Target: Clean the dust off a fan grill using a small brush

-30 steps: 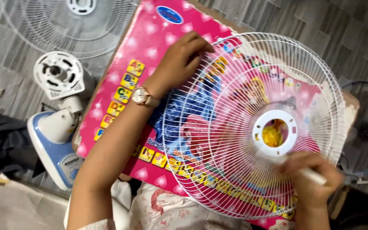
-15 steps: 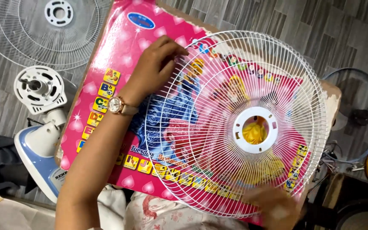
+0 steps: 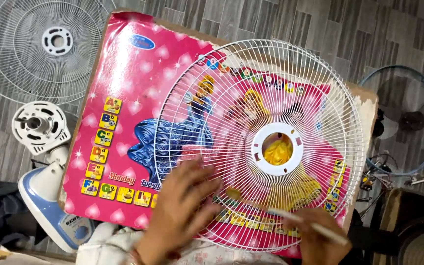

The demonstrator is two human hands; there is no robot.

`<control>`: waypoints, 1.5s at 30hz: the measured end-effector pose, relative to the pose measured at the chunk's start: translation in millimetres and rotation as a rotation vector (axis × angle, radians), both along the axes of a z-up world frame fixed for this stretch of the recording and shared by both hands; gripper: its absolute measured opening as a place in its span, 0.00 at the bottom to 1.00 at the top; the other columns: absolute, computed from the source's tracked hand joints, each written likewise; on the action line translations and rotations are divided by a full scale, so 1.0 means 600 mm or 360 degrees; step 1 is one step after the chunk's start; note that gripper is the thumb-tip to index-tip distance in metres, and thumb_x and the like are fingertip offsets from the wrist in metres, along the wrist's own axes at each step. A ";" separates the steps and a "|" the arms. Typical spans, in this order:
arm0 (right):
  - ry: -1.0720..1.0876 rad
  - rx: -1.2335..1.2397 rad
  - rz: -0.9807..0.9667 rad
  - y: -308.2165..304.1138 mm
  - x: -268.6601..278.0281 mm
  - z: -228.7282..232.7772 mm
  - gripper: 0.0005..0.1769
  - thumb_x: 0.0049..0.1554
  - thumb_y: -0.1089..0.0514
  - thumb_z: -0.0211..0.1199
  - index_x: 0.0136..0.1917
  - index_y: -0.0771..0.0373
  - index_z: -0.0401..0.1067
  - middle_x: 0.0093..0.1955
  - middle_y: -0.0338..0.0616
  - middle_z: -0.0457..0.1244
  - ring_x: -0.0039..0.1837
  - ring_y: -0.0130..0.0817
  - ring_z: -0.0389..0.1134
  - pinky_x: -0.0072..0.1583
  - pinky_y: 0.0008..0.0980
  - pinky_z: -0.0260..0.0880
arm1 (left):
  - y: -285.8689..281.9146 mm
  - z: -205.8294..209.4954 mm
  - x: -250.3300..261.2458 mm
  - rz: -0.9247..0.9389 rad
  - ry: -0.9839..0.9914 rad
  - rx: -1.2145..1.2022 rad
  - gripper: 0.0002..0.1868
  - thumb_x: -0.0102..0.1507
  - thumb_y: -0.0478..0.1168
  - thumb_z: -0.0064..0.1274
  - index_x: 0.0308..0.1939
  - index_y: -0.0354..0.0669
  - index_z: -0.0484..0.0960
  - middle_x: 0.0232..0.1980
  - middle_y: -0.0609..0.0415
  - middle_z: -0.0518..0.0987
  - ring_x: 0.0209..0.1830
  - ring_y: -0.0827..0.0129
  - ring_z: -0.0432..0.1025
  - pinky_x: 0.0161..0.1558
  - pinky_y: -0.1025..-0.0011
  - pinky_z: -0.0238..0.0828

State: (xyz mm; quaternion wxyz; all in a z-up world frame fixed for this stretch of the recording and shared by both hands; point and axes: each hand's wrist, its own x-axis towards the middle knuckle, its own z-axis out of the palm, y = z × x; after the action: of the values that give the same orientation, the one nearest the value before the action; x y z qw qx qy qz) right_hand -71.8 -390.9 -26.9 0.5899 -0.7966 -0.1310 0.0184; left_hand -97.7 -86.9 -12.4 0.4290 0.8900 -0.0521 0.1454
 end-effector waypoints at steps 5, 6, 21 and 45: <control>0.0359 0.0347 -0.0227 0.025 0.040 -0.001 0.07 0.56 0.61 0.63 0.45 0.67 0.75 0.38 0.51 0.70 0.33 0.36 0.73 0.33 0.28 0.81 | -0.088 -0.099 -0.081 0.0361 0.0038 -0.0020 0.42 0.54 0.56 0.70 0.67 0.48 0.70 0.74 0.50 0.70 0.80 0.43 0.58 0.79 0.38 0.46; 0.0329 0.0292 -0.0208 0.039 0.052 0.005 0.06 0.58 0.63 0.61 0.47 0.68 0.74 0.38 0.51 0.69 0.34 0.36 0.74 0.36 0.28 0.82 | -0.097 -0.110 -0.089 0.0458 0.0053 0.0008 0.46 0.54 0.60 0.69 0.69 0.46 0.67 0.75 0.49 0.69 0.81 0.44 0.57 0.80 0.39 0.42; 0.0203 0.0436 0.0035 0.063 0.055 -0.014 0.06 0.62 0.65 0.55 0.51 0.70 0.71 0.35 0.51 0.69 0.34 0.36 0.75 0.36 0.29 0.84 | -0.098 -0.123 -0.104 0.0523 -0.0040 -0.0067 0.48 0.54 0.58 0.71 0.71 0.46 0.64 0.77 0.48 0.66 0.83 0.45 0.54 0.82 0.41 0.40; 0.0203 0.0373 -0.0171 0.001 -0.014 -0.051 0.02 0.62 0.67 0.57 0.50 0.68 0.70 0.37 0.50 0.68 0.35 0.36 0.75 0.36 0.25 0.84 | -0.038 -0.132 -0.135 0.0479 -0.0183 0.0073 0.34 0.48 0.60 0.72 0.51 0.47 0.85 0.57 0.52 0.76 0.56 0.60 0.71 0.60 0.60 0.70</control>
State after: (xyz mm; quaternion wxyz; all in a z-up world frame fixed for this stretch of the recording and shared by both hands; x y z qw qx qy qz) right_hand -80.2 -390.6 -57.6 0.6862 -0.7253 -0.0516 0.0220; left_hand -179.0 -109.7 -91.5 0.3783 0.8875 0.0540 0.2574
